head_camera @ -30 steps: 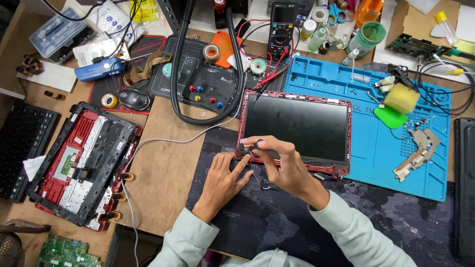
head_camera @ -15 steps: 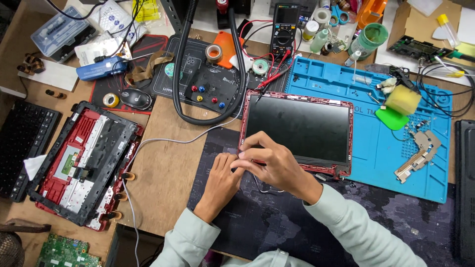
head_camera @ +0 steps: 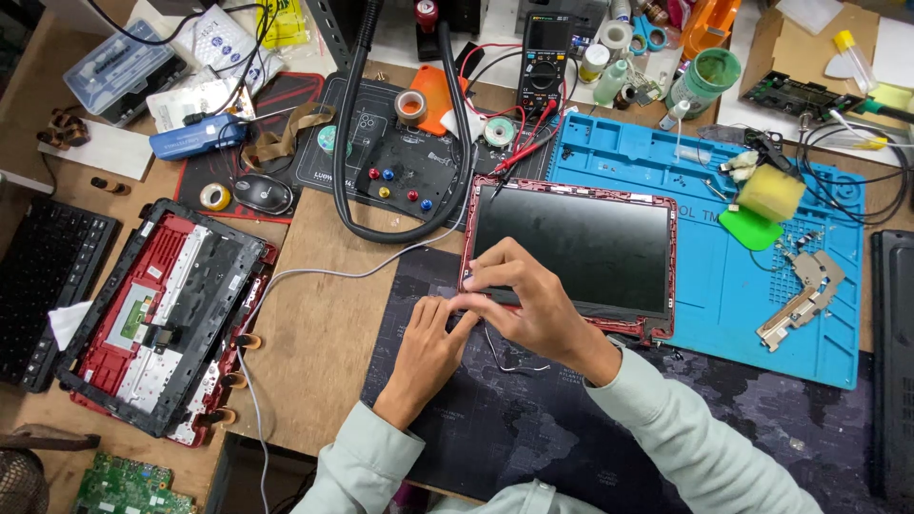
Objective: Disassembling a laptop screen assembly using a precision screwdriver
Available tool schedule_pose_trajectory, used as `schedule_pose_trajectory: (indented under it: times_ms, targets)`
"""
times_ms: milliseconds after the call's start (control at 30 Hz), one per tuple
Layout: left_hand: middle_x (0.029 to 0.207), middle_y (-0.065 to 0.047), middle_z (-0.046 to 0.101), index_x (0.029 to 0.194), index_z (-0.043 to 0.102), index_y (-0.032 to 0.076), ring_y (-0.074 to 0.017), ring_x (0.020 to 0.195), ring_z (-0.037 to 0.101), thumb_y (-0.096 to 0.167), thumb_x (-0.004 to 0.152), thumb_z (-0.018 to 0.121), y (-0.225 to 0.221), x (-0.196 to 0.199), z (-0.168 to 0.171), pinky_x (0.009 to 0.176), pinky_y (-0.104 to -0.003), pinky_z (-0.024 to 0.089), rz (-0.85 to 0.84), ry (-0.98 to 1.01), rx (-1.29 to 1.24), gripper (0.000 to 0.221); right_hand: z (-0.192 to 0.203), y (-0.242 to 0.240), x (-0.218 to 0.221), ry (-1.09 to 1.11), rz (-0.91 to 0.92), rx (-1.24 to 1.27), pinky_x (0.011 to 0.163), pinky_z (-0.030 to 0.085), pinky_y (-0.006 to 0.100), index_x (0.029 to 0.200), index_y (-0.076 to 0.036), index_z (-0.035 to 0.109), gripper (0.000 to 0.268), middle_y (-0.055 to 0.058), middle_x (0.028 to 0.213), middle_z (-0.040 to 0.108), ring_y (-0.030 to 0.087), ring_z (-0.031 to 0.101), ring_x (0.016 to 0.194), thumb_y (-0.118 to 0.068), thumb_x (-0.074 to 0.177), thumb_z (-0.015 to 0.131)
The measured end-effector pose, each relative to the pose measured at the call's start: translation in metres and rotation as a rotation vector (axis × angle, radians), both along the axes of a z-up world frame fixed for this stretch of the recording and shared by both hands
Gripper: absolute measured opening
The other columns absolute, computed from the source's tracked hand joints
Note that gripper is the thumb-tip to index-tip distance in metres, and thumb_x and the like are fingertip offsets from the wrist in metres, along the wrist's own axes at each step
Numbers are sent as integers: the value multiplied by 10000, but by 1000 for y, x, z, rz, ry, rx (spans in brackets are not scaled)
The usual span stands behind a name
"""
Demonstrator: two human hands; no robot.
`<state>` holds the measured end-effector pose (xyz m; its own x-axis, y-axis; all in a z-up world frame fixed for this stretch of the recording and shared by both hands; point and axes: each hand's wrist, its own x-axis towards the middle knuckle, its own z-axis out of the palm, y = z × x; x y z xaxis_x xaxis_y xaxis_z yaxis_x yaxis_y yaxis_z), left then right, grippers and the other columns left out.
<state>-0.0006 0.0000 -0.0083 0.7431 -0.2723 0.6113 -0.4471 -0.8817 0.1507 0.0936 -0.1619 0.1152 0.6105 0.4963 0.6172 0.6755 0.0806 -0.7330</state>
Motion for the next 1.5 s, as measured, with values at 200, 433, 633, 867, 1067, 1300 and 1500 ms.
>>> schedule_pose_trajectory:
  times_ms: [200,433,633,867,1067,1300,1500]
  targets:
    - [901,-162,550,1246,620,81,-331,862,592,55,900,702,0,1,6,900,-464,496,-27,2,5,357,9,4,-2,12,17,27,876,608,438,1091,-56,692,222,117,977,720,306,753,942,8,892,768]
    - [902,-145,556,1296,596,76,-310,849,592,64,892,720,0,1,-4,883,-455,494,-31,3,-8,423,16,4,0,31,50,60,912,599,461,1099,-24,705,200,141,991,742,322,761,949,65,920,701]
    - [891,-143,552,1198,623,61,-311,846,590,109,927,704,-1,1,3,881,-443,492,-29,-3,13,286,21,5,0,47,86,28,949,577,474,1108,-40,699,175,153,1126,738,341,744,1051,25,945,688]
    - [892,-167,553,1253,587,51,-335,844,590,92,925,704,0,2,-5,865,-468,496,-37,-21,-8,351,17,3,0,49,78,20,953,578,461,1105,-46,704,214,148,1088,730,332,743,1035,5,900,744]
    - [895,-167,555,1241,608,52,-330,856,594,100,936,695,-1,0,-1,884,-453,496,-22,-8,22,321,22,2,0,44,103,28,942,585,483,1105,-48,703,214,146,1052,724,335,742,1012,20,906,741]
    - [915,-159,569,1173,636,55,-315,876,603,105,943,697,-3,-1,15,885,-437,497,-5,12,31,243,15,3,0,38,123,41,924,590,464,1082,-32,700,185,129,1002,737,316,752,977,42,914,722]
    - [983,-135,548,1322,650,121,-311,909,588,194,970,597,-4,-4,34,872,-442,493,-22,89,-134,363,12,-11,12,173,-48,193,783,647,439,1194,-5,462,249,191,1006,633,305,749,832,77,989,578]
